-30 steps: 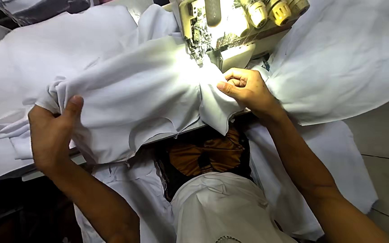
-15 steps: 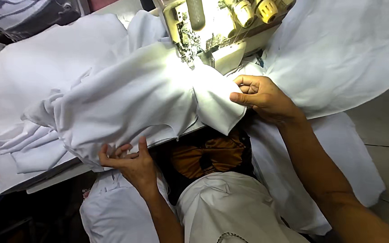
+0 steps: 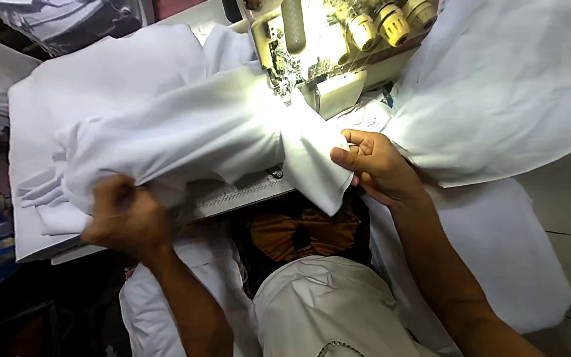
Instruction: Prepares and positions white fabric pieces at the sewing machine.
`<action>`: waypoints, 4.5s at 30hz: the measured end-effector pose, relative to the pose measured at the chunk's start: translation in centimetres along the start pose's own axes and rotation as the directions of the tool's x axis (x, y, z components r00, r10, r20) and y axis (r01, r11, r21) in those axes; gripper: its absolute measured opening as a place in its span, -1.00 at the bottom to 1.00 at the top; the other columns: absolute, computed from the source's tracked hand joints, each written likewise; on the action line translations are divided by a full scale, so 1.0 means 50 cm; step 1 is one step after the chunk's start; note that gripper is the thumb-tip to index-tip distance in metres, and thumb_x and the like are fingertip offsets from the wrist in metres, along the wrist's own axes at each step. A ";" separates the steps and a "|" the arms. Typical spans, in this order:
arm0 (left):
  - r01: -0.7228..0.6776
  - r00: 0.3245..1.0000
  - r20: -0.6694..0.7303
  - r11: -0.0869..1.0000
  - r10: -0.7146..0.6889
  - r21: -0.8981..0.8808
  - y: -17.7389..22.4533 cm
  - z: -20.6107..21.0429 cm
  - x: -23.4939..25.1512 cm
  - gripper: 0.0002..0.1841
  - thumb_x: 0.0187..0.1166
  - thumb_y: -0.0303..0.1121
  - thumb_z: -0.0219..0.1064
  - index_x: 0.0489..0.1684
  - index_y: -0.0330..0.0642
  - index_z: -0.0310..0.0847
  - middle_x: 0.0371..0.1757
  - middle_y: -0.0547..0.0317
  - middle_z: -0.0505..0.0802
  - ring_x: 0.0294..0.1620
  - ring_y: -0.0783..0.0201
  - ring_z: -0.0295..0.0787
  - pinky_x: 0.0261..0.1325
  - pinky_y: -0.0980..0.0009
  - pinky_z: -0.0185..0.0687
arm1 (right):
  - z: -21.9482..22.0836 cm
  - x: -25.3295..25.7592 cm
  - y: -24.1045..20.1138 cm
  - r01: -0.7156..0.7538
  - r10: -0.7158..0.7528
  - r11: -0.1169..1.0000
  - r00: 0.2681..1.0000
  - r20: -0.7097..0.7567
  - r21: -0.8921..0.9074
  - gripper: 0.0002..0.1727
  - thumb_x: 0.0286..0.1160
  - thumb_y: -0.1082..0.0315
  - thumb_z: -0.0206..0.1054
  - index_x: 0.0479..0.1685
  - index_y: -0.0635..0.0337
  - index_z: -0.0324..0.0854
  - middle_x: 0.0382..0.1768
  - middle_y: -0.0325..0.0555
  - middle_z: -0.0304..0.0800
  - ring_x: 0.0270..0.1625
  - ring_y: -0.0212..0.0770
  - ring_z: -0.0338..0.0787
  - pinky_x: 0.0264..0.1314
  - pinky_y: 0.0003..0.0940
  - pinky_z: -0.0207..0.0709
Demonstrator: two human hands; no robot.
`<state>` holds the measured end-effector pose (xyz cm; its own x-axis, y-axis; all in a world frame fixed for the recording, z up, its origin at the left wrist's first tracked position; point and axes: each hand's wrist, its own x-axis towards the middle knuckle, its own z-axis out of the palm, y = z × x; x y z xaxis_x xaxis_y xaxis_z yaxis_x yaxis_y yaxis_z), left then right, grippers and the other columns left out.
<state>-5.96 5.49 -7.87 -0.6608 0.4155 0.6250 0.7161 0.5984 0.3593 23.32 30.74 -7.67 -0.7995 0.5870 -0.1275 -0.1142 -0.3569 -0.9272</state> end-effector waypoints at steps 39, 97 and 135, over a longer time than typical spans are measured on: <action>0.470 0.862 0.505 0.450 -0.049 -0.759 0.137 0.051 -0.032 -0.87 0.48 -0.31 0.54 -0.24 0.15 0.68 -0.42 0.59 0.80 -0.46 0.63 0.72 -0.31 0.67 0.71 | 0.096 0.011 0.090 0.110 -0.173 0.936 0.971 -0.166 -0.333 -0.79 0.63 0.29 0.40 -0.34 0.21 0.72 -0.58 -0.18 0.73 -0.63 -0.42 0.65 -0.63 -0.58 0.53; 0.556 0.778 0.627 0.495 -0.029 -0.667 0.123 0.087 -0.092 -0.79 0.51 -0.26 0.53 0.03 0.04 0.73 -0.10 0.41 0.86 -0.23 0.49 0.83 -0.20 0.51 0.81 | 0.093 -0.032 0.125 0.074 -0.154 0.971 0.921 -0.358 -0.227 -0.72 0.27 0.44 0.65 -0.27 0.15 0.57 -0.53 -0.12 0.66 -0.66 -0.36 0.61 -0.65 -0.53 0.59; -0.540 0.678 0.513 0.830 0.527 -0.141 0.230 0.103 -0.050 0.00 0.32 -0.56 0.29 0.88 -0.48 -0.24 0.89 -0.31 0.02 0.93 -0.13 -0.16 0.85 -0.27 -0.32 | 0.105 -0.022 0.141 0.342 -0.555 0.781 0.763 -0.330 -0.522 -0.81 0.49 0.49 0.49 0.03 0.29 0.81 -0.23 -0.18 0.91 -0.36 -0.41 0.84 -0.34 -0.55 0.78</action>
<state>2.75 14.85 -8.88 -0.1853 0.9483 0.2576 0.9826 0.1761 0.0587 20.32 23.77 -12.21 -0.3518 0.8863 0.3011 -0.0549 0.3016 -0.9519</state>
